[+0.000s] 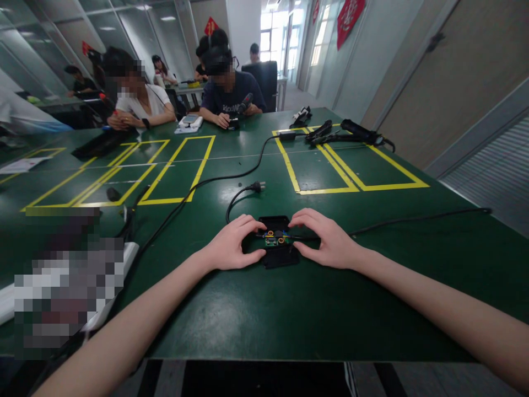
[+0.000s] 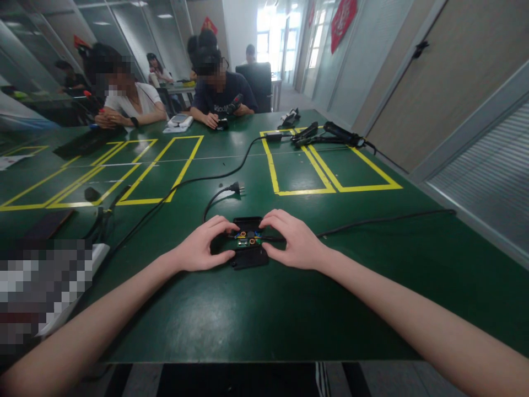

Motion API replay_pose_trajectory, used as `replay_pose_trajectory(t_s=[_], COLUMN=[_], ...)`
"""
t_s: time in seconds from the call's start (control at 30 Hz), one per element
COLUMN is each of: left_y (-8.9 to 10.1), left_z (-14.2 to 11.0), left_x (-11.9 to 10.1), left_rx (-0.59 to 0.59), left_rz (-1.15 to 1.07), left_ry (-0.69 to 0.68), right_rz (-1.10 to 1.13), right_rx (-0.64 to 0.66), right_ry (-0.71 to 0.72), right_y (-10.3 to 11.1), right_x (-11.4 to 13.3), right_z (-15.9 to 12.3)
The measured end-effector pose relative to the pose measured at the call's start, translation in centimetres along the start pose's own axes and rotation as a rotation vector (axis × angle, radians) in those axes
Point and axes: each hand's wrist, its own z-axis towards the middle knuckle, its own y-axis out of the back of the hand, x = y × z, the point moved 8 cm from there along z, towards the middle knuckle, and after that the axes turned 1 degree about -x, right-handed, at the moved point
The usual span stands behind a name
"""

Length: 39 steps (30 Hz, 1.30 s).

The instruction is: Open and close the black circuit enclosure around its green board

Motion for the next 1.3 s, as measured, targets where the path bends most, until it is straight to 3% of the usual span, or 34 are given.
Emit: replay_pose_trajectory(t_s=[0.33,1.3], left_y=[0.0,-0.1], left_z=[0.0,0.2], left_x=[0.0,1.1], left_rx=[0.005,-0.075], left_rz=[-0.007,0.177], left_ry=[0.009,0.057], right_rz=[-0.023,-0.2], right_rx=[0.143,0.129], right_ry=[-0.077,-0.103], right_y=[-0.8,-1.0], right_x=[-0.7,-2.2], right_z=[0.1,0.0])
